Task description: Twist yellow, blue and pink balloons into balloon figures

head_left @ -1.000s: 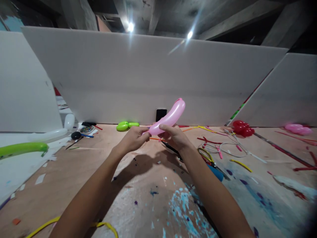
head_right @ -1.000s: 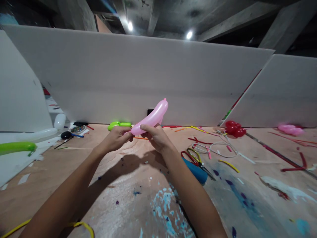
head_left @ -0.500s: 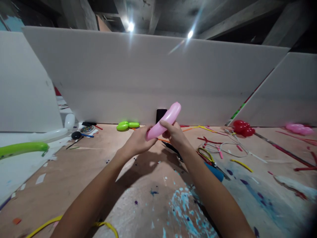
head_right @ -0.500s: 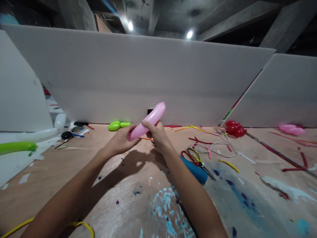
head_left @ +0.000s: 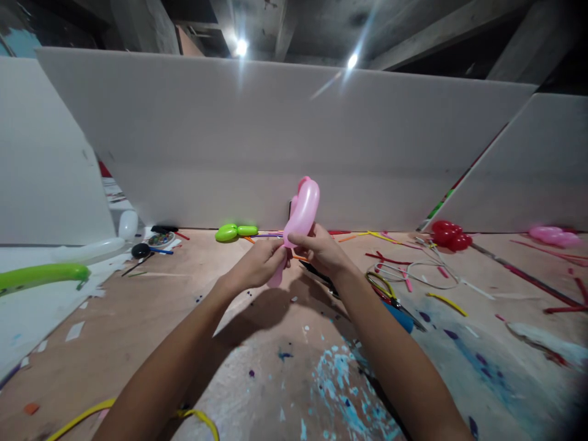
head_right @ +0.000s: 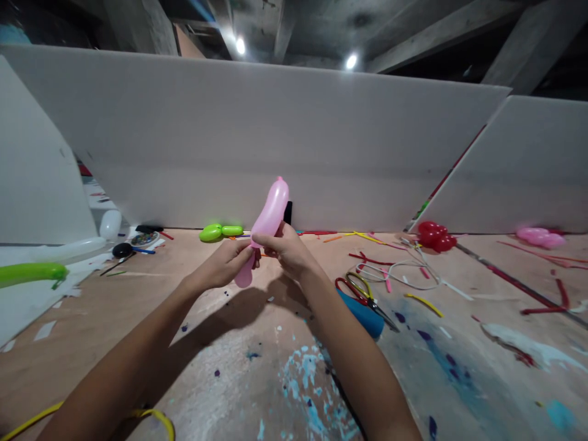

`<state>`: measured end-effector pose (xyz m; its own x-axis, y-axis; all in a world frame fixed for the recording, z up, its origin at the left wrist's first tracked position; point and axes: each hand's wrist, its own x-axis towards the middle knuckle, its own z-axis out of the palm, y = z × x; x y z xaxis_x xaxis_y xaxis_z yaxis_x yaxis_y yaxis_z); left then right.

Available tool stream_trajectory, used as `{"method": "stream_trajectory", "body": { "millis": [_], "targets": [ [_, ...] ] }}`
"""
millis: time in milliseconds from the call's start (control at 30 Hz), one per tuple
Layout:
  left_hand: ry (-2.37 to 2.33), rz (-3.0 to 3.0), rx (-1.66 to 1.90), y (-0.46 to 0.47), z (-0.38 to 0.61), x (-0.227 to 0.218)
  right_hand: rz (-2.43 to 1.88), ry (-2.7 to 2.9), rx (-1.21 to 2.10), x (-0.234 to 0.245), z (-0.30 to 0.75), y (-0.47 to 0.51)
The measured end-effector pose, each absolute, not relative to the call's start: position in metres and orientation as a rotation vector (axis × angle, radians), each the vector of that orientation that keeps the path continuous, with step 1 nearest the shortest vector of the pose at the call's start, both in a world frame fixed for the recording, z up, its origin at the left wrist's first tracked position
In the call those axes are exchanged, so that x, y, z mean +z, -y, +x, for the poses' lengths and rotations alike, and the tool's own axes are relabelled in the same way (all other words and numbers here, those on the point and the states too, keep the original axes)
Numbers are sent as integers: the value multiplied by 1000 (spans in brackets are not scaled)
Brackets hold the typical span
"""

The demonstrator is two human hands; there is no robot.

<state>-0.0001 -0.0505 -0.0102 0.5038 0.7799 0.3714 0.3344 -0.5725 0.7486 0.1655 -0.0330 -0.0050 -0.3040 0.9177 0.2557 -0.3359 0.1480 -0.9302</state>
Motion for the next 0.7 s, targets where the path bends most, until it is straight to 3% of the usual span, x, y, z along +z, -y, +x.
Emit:
{"method": "stream_trajectory", "body": {
  "millis": [167, 367, 700],
  "targets": [
    [-478, 1409, 727, 43, -10, -13, -492, 1286, 1591, -6, 170, 31],
    [-428, 1071, 705, 43, -4, -20, -411, 1249, 1567, -4, 163, 32],
    [-466, 951, 1551, 32, 4, -12, -779, 1756, 1442, -16, 143, 41]
  ]
}}
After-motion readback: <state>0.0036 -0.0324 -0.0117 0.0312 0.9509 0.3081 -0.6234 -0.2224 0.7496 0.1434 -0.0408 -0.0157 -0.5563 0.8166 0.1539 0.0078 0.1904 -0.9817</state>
